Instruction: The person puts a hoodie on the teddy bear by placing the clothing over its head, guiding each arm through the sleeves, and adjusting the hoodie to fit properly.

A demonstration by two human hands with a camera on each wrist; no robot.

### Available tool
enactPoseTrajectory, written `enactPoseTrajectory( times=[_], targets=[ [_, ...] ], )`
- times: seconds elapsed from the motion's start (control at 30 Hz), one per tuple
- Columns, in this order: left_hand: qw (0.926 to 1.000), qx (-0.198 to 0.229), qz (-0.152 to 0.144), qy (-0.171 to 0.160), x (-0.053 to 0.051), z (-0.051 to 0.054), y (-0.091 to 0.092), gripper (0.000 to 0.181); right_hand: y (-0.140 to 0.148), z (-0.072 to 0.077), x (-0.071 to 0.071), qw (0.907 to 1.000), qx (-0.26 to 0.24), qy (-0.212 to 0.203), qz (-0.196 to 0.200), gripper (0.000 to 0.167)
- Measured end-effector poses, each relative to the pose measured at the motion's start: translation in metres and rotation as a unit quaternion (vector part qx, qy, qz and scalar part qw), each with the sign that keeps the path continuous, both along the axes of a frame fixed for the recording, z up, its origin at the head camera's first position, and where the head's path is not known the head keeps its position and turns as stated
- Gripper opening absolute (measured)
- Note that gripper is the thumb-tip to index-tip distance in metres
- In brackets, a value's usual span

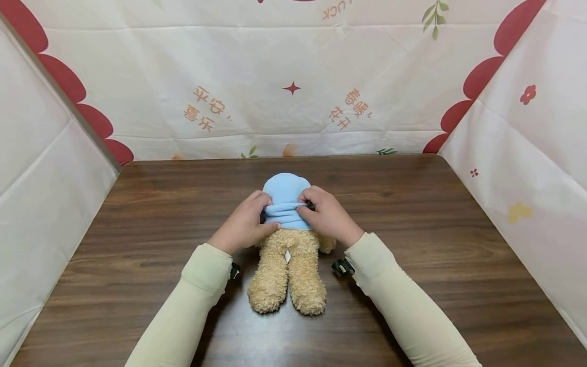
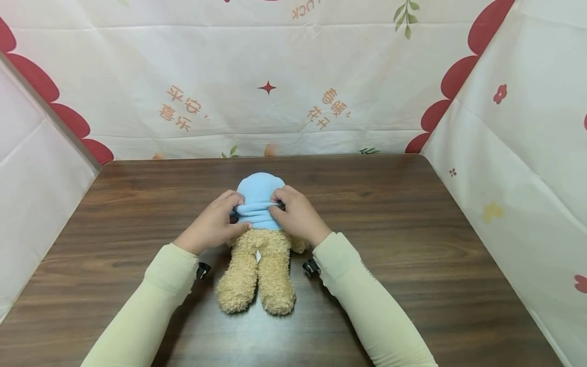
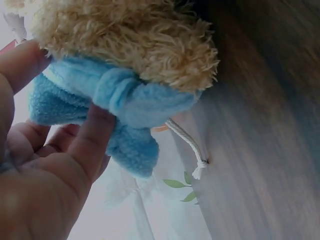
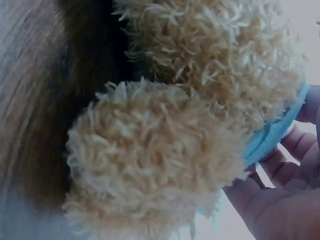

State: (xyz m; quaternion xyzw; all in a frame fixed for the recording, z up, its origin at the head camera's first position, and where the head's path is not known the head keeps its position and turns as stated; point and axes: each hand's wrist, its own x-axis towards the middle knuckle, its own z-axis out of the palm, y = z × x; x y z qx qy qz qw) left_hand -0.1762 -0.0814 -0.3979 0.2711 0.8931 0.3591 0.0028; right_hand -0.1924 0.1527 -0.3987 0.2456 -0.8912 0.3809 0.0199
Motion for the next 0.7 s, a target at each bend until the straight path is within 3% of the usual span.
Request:
enactPoseTrajectory(
  times=[0.17,0.37,0.47,0.57,0.7],
  targets=[
    [0.9999,-0.005,0.014,0.001,0.0021,0.0008,0.0016,0.028,0.0021,0.0022,0.0012,0.9993,0.031,0.010,0.020,0.004],
    [0.9995,-0.013,0.027,-0.011,0.0036,-0.0022,0.0040,0.028,0.0051,0.0045,0.0021,0.9970,0.060,0.010,0.049,0.010],
    [0.9988,-0.003,0.041,-0.025,0.0037,-0.0035,0.0047,0.033,0.0051,0.0031,0.0026,0.9971,0.060,0.007,0.047,0.012],
    [0.9977,0.001,0.054,-0.040,0.0035,-0.0030,0.0043,0.050,0.0046,0.0015,0.0034,0.9978,0.055,0.001,0.036,0.015],
    [0.9981,-0.012,0.052,-0.032,0.0020,-0.0018,0.0043,0.059,0.0049,0.0007,0.0052,0.9989,0.042,-0.008,0.017,0.028]
  ],
)
